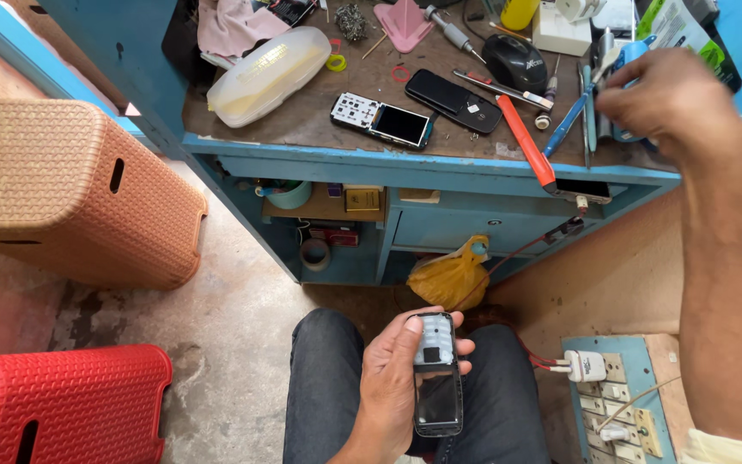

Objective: The person repairs a feature phone while seated at a repair bench. They pry open the phone's back cover and battery compartment, use a small screwdriver-like tool on the internal components, reassemble the phone, and power it on to check the screen, then begin working on a second phone with a screwdriver.

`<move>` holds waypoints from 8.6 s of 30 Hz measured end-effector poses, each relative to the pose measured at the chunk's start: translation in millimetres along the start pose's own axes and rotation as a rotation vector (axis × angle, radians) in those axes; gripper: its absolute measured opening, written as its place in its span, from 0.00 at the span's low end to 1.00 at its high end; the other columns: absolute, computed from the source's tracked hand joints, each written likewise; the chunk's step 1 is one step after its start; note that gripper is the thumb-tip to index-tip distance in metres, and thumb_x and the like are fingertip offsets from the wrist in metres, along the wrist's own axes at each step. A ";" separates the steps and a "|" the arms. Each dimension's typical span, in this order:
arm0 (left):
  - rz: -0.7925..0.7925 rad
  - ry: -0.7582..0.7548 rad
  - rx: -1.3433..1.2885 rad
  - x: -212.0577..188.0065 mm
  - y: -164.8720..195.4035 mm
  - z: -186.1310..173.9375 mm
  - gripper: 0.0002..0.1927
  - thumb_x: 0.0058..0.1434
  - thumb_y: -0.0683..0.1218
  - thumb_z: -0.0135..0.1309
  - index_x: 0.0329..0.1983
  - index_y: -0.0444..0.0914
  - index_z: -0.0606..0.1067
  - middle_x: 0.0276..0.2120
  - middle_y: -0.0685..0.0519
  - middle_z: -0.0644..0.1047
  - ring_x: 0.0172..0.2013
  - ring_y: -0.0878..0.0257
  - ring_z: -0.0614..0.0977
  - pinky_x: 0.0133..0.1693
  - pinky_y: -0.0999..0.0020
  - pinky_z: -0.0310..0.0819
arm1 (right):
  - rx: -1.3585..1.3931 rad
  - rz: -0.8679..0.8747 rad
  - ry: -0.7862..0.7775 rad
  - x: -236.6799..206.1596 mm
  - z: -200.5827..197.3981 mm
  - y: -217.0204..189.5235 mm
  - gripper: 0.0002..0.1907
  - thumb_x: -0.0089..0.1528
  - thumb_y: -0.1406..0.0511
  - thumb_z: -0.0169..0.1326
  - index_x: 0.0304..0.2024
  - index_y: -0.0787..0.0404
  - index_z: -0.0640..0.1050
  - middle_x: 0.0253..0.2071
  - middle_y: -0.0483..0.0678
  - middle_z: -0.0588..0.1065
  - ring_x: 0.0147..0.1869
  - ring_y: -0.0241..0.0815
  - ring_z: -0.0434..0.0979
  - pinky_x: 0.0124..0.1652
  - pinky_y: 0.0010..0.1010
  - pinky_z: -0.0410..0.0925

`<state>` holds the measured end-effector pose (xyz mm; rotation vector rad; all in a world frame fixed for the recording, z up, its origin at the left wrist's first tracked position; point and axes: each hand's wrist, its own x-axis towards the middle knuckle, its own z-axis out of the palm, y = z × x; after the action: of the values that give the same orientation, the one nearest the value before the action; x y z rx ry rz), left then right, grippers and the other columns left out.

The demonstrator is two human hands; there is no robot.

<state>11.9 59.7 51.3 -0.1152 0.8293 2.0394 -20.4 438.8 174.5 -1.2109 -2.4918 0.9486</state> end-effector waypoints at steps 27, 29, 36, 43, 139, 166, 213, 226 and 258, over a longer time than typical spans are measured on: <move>-0.076 0.048 0.051 -13.9 -17.6 -8.5 0.18 0.71 0.44 0.40 0.58 0.30 0.71 0.50 0.42 0.82 0.46 0.58 0.86 0.49 0.65 0.83 | 1.096 -0.117 -0.220 -197.4 65.5 43.5 0.07 0.68 0.64 0.59 0.43 0.59 0.74 0.38 0.56 0.79 0.40 0.44 0.82 0.36 0.30 0.75; -0.075 0.048 0.075 -16.9 -19.9 -9.7 0.18 0.72 0.44 0.41 0.59 0.31 0.71 0.51 0.44 0.82 0.45 0.60 0.85 0.48 0.67 0.81 | 0.959 -0.015 -0.173 -249.7 96.8 48.4 0.06 0.64 0.67 0.57 0.41 0.63 0.75 0.38 0.56 0.81 0.40 0.44 0.84 0.35 0.29 0.76; -0.102 0.027 0.139 -28.7 -28.1 -10.2 0.19 0.72 0.45 0.42 0.60 0.31 0.73 0.49 0.47 0.83 0.44 0.67 0.83 0.48 0.73 0.78 | 0.764 -0.090 0.041 -317.0 151.3 58.5 0.10 0.60 0.74 0.62 0.45 0.69 0.81 0.43 0.53 0.82 0.44 0.36 0.81 0.42 0.24 0.74; -0.065 -0.006 0.134 -32.9 -27.8 -10.7 0.19 0.75 0.45 0.43 0.63 0.29 0.73 0.47 0.44 0.80 0.42 0.66 0.82 0.45 0.71 0.78 | 0.688 0.006 0.094 -327.3 160.3 77.6 0.11 0.59 0.74 0.62 0.44 0.70 0.81 0.45 0.56 0.83 0.35 0.34 0.76 0.30 0.21 0.68; -0.118 -0.099 0.181 -41.6 -28.5 -11.7 0.17 0.73 0.44 0.42 0.57 0.29 0.73 0.51 0.44 0.82 0.47 0.65 0.83 0.52 0.71 0.77 | 0.417 -0.559 0.276 -337.8 149.5 57.7 0.14 0.53 0.78 0.65 0.41 0.65 0.79 0.40 0.51 0.81 0.41 0.41 0.83 0.43 0.29 0.74; -0.038 -0.162 0.357 -43.0 -27.7 -13.4 0.18 0.74 0.45 0.42 0.60 0.29 0.72 0.51 0.44 0.81 0.49 0.66 0.81 0.54 0.70 0.75 | 0.374 -0.518 0.198 -340.5 143.7 59.9 0.16 0.50 0.78 0.67 0.40 0.63 0.81 0.40 0.50 0.82 0.41 0.40 0.83 0.42 0.26 0.76; -0.110 -0.027 0.110 -12.9 -58.3 -42.6 0.12 0.71 0.41 0.47 0.51 0.27 0.73 0.37 0.42 0.83 0.35 0.56 0.88 0.37 0.63 0.85 | 1.116 0.089 -0.144 -304.4 150.8 136.2 0.19 0.70 0.60 0.45 0.45 0.73 0.74 0.41 0.60 0.79 0.49 0.48 0.82 0.51 0.40 0.75; 0.024 -0.018 0.518 -33.2 -32.7 -14.7 0.23 0.68 0.41 0.37 0.64 0.31 0.67 0.48 0.46 0.84 0.48 0.64 0.83 0.53 0.72 0.75 | 0.896 0.279 -0.239 -325.4 169.5 109.4 0.11 0.60 0.69 0.64 0.40 0.65 0.74 0.36 0.43 0.76 0.38 0.28 0.71 0.39 0.22 0.66; -0.124 -0.279 0.080 -4.6 -84.5 -103.5 0.12 0.72 0.39 0.50 0.51 0.23 0.71 0.47 0.30 0.82 0.48 0.49 0.86 0.57 0.53 0.82 | -0.616 -0.576 0.529 -15.8 60.9 33.7 0.05 0.63 0.68 0.62 0.41 0.64 0.82 0.41 0.58 0.80 0.45 0.61 0.79 0.46 0.49 0.71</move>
<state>56.8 25.7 -69.9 0.1558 0.7089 1.8506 -16.3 414.2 107.6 -0.6467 -2.4861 -0.2709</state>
